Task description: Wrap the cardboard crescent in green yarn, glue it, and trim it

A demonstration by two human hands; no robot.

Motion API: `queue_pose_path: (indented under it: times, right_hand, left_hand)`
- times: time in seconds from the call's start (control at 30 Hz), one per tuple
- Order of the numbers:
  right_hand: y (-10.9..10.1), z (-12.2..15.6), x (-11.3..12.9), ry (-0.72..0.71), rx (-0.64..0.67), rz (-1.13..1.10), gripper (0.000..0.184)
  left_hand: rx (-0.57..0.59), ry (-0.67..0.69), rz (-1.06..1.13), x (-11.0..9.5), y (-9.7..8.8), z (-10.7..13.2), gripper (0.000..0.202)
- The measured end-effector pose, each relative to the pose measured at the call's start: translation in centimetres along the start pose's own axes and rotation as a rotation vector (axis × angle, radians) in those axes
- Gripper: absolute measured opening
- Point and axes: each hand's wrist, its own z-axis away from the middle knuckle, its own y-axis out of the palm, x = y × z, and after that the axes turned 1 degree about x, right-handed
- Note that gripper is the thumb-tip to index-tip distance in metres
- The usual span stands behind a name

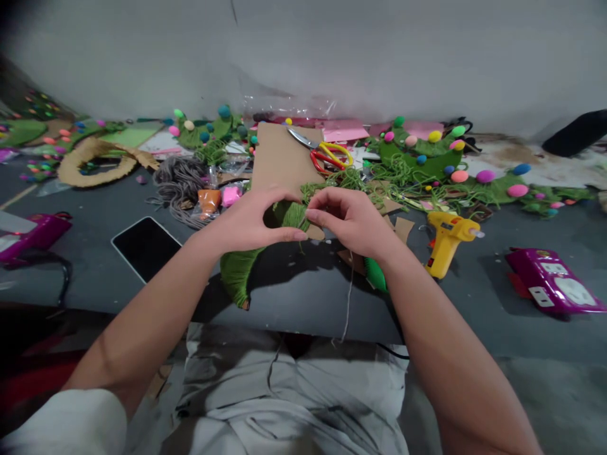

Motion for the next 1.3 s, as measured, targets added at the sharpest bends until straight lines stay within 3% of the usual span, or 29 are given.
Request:
queue_pose_path:
  times: [0.53, 0.8, 0.97, 1.07, 1.3]
  right_hand:
    - [-0.2, -0.3, -0.5, 0.029, -0.015, -0.309, 0.031]
    - [1.4, -0.2, -0.5, -0.032, -0.058, -0.261, 0.02]
    - [3.1, 0.1, -0.4, -0.04, -0.096, -0.126, 0.02]
    - [3.8, 0.3, -0.4, -0.074, -0.111, -0.019, 0.02]
    - [3.4, 0.9, -0.1, -0.367, -0.013, 0.443, 0.02]
  left_hand:
    - [-0.158, 0.027, 0.029, -1.0, 0.5, 0.8, 0.063]
    - [-0.314, -0.08, 0.08, -1.2, 0.4, 0.7, 0.056]
    - [-0.447, -0.179, 0.053, -0.3, 0.8, 0.2, 0.052]
    - [-0.465, -0.239, 0.068, 0.4, 1.0, 0.0, 0.055]
    - [-0.418, -0.353, 0.008, 1.1, 1.0, -0.1, 0.057]
